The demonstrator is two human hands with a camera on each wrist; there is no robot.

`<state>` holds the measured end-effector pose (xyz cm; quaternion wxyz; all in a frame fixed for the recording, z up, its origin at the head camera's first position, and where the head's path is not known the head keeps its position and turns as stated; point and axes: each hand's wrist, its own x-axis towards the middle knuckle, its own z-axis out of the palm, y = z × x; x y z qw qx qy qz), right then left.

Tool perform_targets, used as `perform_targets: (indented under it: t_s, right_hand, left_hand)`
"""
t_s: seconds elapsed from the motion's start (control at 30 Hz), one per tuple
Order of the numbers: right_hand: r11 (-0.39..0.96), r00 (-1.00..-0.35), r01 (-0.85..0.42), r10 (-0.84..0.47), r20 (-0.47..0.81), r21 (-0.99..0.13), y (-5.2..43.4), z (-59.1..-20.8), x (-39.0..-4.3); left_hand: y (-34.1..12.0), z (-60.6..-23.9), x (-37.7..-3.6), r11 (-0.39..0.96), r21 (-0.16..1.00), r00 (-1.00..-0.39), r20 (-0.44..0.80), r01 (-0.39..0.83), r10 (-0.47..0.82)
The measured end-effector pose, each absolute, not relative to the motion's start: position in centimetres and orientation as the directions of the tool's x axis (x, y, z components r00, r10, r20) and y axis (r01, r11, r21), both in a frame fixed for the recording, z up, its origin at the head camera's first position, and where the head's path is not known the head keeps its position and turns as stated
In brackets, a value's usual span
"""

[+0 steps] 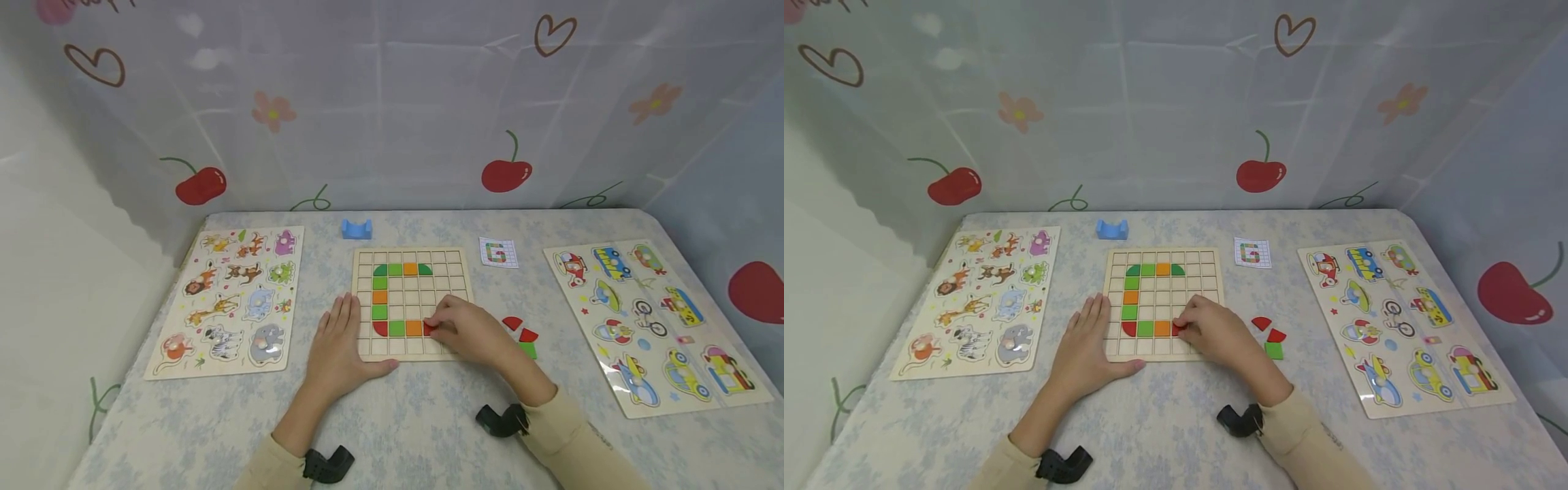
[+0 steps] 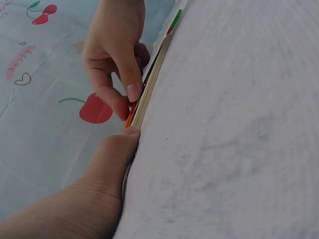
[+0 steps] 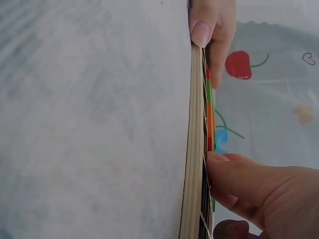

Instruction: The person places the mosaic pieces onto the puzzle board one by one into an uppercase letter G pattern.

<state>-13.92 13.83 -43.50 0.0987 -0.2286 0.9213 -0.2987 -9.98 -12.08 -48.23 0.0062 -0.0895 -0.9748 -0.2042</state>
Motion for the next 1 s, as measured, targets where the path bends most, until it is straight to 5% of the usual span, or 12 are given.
perform_targets:
  t_s: [0.37,1.0]
  right_hand:
    - [0.687,-0.884,-0.281,-0.457,-0.098,-0.67,17.8,-43.1,-13.1]
    - [0.785,-0.906,-0.202,-0.377,-0.194,-0.585,27.2,-42.0,-11.3]
  left_hand:
    - [-12.2,-48.2,-10.0,0.901,0.404,-0.985,-0.001,0.158,0.173]
    - [-12.1,-48.2,-10.0,0.897,0.407,-0.984,0.023,0.171,0.177]
